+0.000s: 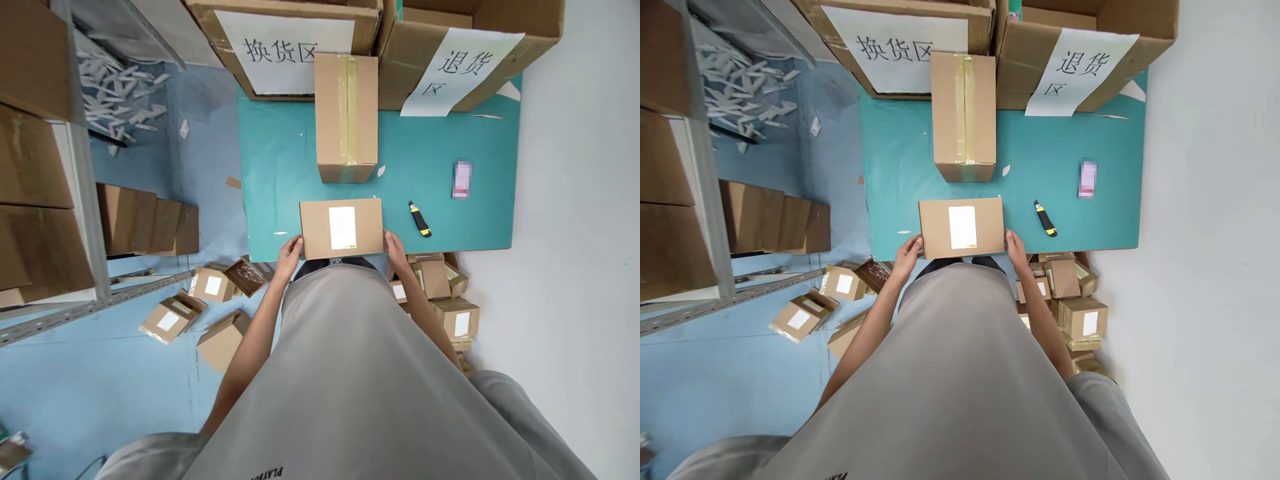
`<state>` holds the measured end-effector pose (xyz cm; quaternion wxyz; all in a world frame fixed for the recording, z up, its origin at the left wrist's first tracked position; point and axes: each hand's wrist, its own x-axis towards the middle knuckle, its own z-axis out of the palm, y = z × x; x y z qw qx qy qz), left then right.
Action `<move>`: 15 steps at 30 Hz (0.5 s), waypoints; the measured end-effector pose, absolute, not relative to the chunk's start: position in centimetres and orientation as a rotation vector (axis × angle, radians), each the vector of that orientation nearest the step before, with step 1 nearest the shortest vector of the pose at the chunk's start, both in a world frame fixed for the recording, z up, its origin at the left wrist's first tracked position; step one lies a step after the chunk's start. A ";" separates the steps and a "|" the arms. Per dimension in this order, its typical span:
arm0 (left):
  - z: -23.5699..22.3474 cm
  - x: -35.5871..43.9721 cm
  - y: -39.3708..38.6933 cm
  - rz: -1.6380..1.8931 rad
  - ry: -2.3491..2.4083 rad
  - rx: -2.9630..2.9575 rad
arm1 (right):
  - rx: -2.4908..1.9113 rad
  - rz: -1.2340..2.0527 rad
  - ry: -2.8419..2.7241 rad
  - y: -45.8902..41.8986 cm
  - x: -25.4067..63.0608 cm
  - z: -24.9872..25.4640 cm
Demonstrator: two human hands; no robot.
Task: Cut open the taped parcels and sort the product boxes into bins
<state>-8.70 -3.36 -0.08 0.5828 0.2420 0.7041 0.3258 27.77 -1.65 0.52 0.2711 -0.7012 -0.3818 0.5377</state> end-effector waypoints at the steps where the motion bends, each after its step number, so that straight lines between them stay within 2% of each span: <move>1: -0.3 -9.0 -3.7 0.751 1.666 0.526 | -1.903 1.471 -0.995 -2.1 28.2 0.3; 9: -0.9 -9.3 -5.5 0.661 1.694 0.579 | -1.971 1.457 -1.081 -3.9 28.8 -0.4; 15: 0.5 -8.6 -5.2 0.706 1.642 0.728 | -1.867 1.396 -1.222 -3.3 28.3 1.3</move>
